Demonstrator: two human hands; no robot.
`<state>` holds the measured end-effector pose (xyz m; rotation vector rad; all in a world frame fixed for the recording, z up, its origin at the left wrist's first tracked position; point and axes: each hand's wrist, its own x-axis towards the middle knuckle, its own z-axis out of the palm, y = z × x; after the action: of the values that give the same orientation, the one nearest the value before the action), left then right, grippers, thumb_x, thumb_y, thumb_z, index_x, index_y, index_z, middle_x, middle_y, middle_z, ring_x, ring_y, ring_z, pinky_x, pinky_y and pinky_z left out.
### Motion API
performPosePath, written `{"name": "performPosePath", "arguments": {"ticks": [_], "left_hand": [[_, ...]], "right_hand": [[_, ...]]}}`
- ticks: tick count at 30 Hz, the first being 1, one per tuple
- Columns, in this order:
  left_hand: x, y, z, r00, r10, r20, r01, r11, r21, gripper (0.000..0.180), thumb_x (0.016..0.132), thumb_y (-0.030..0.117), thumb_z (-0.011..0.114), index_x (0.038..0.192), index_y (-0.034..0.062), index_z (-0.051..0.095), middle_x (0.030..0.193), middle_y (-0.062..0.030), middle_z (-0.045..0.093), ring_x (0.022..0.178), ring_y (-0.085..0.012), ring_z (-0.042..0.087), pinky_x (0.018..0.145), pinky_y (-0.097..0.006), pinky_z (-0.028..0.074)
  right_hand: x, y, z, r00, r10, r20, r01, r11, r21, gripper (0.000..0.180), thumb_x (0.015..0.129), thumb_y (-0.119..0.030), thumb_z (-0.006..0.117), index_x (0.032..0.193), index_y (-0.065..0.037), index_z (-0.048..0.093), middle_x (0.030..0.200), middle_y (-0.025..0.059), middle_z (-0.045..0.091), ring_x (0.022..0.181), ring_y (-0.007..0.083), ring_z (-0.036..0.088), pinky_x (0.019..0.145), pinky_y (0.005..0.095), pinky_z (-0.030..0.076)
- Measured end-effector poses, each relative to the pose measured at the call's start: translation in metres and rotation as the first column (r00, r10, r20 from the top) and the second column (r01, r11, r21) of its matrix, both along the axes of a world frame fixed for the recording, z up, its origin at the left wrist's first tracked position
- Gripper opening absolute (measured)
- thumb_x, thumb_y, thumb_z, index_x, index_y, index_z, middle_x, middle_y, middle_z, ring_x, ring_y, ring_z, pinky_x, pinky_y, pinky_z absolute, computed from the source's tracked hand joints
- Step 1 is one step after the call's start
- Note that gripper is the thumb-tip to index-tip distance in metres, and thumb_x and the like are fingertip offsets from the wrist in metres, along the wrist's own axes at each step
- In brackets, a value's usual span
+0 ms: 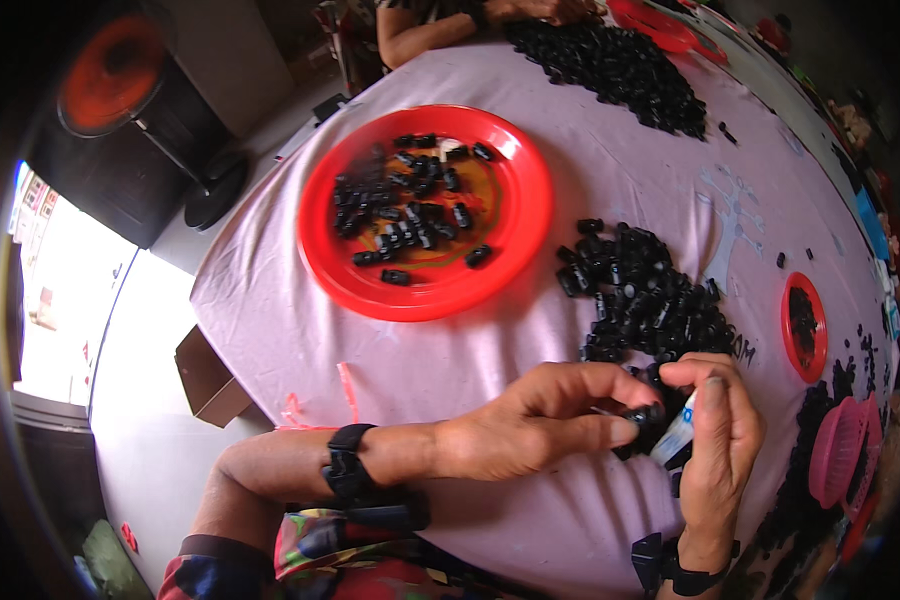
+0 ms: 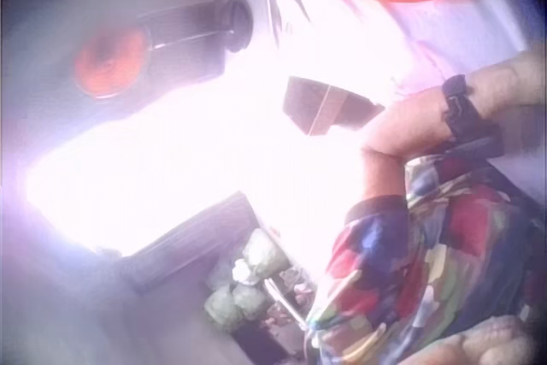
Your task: Assembling small black plastic toggle locks by inserting springs and plungers into housings at a communal table.
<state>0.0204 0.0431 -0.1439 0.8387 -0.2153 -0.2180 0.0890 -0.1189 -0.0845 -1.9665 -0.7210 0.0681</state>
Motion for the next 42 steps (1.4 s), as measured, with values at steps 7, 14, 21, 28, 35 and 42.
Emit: {"name": "performPosePath", "arguments": {"ticks": [7,14,21,28,35,42], "left_hand": [[-0.013,-0.018,0.019,0.990,-0.077,0.119,0.081,0.996,-0.028,0.025,0.094,0.010,0.056,0.117,0.0021,0.053,0.108,0.0013,0.055,0.102,-0.0057,0.048,0.091,-0.023,0.040],[-0.012,-0.026,0.020,0.978,-0.109,0.177,0.101,0.993,0.058,0.026,0.094,0.011,0.055,0.118,0.0014,0.054,0.111,-0.0008,0.057,0.104,-0.0064,0.051,0.091,-0.023,0.041],[-0.005,-0.029,0.029,0.977,0.018,0.213,-0.027,0.999,0.039,0.023,0.095,0.013,0.054,0.115,0.0018,0.057,0.104,0.0009,0.061,0.095,-0.0054,0.055,0.086,-0.022,0.043],[0.035,-0.050,0.026,0.924,0.262,0.278,-0.373,0.778,0.506,0.019,0.089,0.013,0.060,0.104,0.0005,0.061,0.096,-0.0056,0.062,0.090,-0.0116,0.059,0.076,-0.027,0.049],[0.048,-0.083,0.026,0.582,0.132,0.802,-0.794,0.307,0.525,0.021,0.078,0.006,0.064,0.098,0.0030,0.063,0.090,-0.0147,0.057,0.088,-0.0323,0.052,0.081,-0.039,0.043],[0.059,-0.096,0.022,0.400,0.008,0.916,-0.891,0.238,0.387,0.025,0.074,0.003,0.064,0.099,0.0048,0.062,0.092,-0.0109,0.055,0.086,-0.0295,0.050,0.081,-0.038,0.041]], "right_hand": [[-0.020,0.009,0.023,0.998,-0.032,0.059,0.027,0.995,0.096,0.041,0.100,-0.027,0.037,0.094,0.005,0.061,0.106,0.0129,0.060,0.104,0.0210,0.054,0.096,0.0330,0.037],[-0.038,-0.004,0.039,0.995,-0.001,-0.103,0.006,0.999,0.054,0.046,0.100,-0.034,0.039,0.103,0.005,0.062,0.101,0.0099,0.061,0.100,0.0162,0.053,0.091,0.0302,0.038],[-0.029,-0.027,0.045,0.973,-0.221,0.067,0.220,0.975,0.023,0.047,0.099,-0.034,0.043,0.124,0.005,0.053,0.113,0.0144,0.059,0.108,0.0205,0.052,0.095,0.0318,0.038],[-0.134,0.039,0.081,0.651,0.625,0.430,-0.667,0.742,-0.070,0.022,0.088,-0.010,0.053,0.106,0.000,0.061,0.100,0.0122,0.061,0.081,0.0174,0.061,0.064,0.0285,0.047],[-0.230,0.104,0.076,0.353,0.925,0.139,-0.936,0.350,0.044,0.035,0.082,-0.035,0.065,0.089,-0.001,0.067,0.081,0.0201,0.064,0.085,0.0369,0.060,0.077,0.0436,0.046],[-0.225,0.107,0.074,0.297,0.954,0.044,-0.954,0.294,0.062,0.036,0.081,-0.035,0.065,0.088,0.000,0.067,0.079,0.0196,0.064,0.082,0.0357,0.061,0.074,0.0422,0.047]]}}
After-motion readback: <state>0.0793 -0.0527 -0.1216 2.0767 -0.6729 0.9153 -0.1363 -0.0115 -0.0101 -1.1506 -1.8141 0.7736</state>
